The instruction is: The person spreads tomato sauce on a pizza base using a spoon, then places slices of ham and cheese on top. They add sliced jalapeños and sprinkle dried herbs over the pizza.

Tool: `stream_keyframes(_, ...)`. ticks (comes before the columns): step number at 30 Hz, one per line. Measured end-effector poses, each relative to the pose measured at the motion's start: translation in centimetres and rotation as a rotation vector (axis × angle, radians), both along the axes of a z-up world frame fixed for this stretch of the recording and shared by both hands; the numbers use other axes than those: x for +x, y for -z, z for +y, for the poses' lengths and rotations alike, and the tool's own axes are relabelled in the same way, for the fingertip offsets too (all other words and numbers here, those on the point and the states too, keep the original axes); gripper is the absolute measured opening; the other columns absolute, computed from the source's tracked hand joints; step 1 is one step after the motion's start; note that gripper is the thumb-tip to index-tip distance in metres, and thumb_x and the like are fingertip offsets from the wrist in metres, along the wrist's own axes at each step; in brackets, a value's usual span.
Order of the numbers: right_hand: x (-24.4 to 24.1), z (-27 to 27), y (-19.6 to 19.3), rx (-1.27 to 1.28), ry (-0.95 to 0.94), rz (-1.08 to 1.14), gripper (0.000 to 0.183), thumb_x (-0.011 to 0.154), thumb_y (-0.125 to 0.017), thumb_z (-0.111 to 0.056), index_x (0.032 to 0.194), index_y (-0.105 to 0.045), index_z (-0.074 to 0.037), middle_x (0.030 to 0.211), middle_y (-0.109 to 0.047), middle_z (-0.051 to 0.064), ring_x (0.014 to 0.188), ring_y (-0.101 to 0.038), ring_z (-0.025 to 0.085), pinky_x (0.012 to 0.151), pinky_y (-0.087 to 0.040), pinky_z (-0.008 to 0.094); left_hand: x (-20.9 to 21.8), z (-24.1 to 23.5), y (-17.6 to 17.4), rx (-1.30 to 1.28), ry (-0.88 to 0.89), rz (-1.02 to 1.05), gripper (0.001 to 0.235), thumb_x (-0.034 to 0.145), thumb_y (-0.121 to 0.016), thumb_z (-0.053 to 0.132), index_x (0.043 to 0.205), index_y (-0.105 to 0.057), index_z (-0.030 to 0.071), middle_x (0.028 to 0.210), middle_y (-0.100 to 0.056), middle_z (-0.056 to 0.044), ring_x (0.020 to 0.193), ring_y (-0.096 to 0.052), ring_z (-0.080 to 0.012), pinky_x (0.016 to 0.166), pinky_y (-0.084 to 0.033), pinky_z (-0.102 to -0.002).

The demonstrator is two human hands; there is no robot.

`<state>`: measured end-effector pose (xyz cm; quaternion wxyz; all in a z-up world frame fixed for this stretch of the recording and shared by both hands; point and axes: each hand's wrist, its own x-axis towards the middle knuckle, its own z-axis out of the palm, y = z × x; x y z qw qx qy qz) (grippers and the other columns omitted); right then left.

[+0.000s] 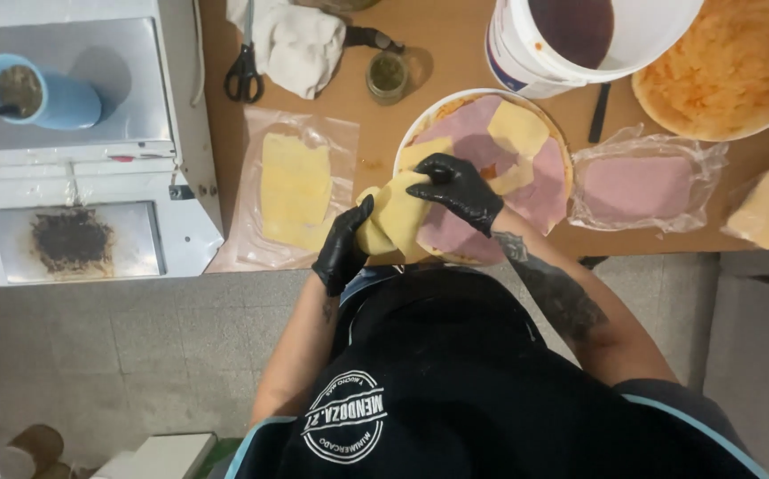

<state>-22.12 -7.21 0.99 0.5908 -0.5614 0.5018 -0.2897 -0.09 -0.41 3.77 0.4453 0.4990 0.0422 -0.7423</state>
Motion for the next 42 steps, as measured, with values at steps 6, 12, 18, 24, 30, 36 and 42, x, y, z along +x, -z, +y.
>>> stream_keyframes(6, -3.9, 3.3, 0.6, -0.042, 0.228, 0.012, 0.026, 0.088, -0.088, -0.011, 0.107, -0.071, -0.006, 0.102, -0.068, 0.012, 0.101, -0.065, 0.021, 0.096, -0.053, 0.036, -1.8, -0.9, -4.4, -0.006, 0.002, 0.060, 0.044, 0.089, -0.078, 0.024, 0.122, -0.069, -0.003, 0.104, -0.076, -0.019, 0.083, -0.078, -0.0294, 0.062, -0.067, -0.043)
stream_keyframes(12, -11.9, 3.4, 1.1, -0.134, 0.277, 0.281, 0.035, 0.085, -0.094, -0.012, 0.112, -0.072, -0.008, 0.106, -0.071, 0.011, 0.099, -0.067, 0.021, 0.091, -0.056, 0.035, -1.6, -1.6, -4.9, -0.007, 0.031, 0.023, 0.045, 0.088, -0.079, 0.024, 0.121, -0.068, -0.005, 0.103, -0.075, -0.022, 0.084, -0.078, -0.0333, 0.063, -0.067, -0.046)
stream_keyframes(18, -7.3, 3.6, -1.5, -0.144, -0.195, 0.081, 0.024, 0.089, -0.083, -0.010, 0.111, -0.075, -0.007, 0.107, -0.075, 0.018, 0.106, -0.072, 0.032, 0.098, -0.054, 0.045, -0.8, -1.1, 1.0, -0.101, 0.189, 0.135, 0.055, 0.094, -0.071, 0.035, 0.137, -0.062, 0.002, 0.119, -0.072, -0.022, 0.099, -0.075, -0.0360, 0.079, -0.065, -0.054)
stream_keyframes(24, -6.5, 5.2, 6.2, -0.508, -0.302, 0.635, 0.030, 0.103, -0.066, -0.037, 0.129, -0.070, -0.021, 0.124, -0.074, 0.009, 0.117, -0.069, 0.029, 0.095, -0.056, 0.045, -0.8, -1.0, 2.1, -0.169, 0.258, 0.222, 0.065, 0.094, -0.068, 0.041, 0.145, -0.055, 0.003, 0.131, -0.067, -0.022, 0.107, -0.072, -0.0374, 0.087, -0.063, -0.052)
stream_keyframes(30, -5.1, 6.7, 5.9, -0.556, 0.056, 0.446, 0.053, 0.088, -0.086, -0.041, 0.135, -0.069, -0.024, 0.131, -0.069, -0.007, 0.123, -0.058, 0.017, 0.107, -0.044, 0.032, -4.3, -0.8, 1.1, -0.284, -0.082, 0.564, 0.058, 0.097, -0.068, 0.031, 0.146, -0.053, 0.004, 0.146, -0.054, -0.030, 0.126, -0.057, -0.0551, 0.104, -0.051, -0.068)
stream_keyframes(36, -3.7, 12.2, 5.1, 0.237, 0.411, -0.097, 0.071, 0.079, -0.091, -0.013, 0.140, -0.058, 0.002, 0.119, -0.072, 0.023, 0.109, -0.070, 0.031, 0.103, -0.056, 0.045, -8.2, -0.6, 1.8, -0.462, 0.076, 0.365, 0.061, 0.094, -0.073, 0.028, 0.147, -0.053, 0.005, 0.144, -0.053, -0.027, 0.128, -0.056, -0.0454, 0.110, -0.046, -0.061)
stream_keyframes(42, -6.4, 11.2, 2.6, 0.288, 0.642, -0.231, 0.040, 0.078, -0.092, 0.000, 0.109, -0.068, 0.012, 0.095, -0.071, 0.028, 0.081, -0.075, 0.031, 0.069, -0.066, 0.044, -8.8, -2.8, -2.5, -0.237, 0.828, -0.616, 0.071, 0.076, -0.087, 0.055, 0.140, -0.062, 0.038, 0.128, -0.073, 0.001, 0.128, -0.063, -0.0305, 0.114, -0.042, -0.046)
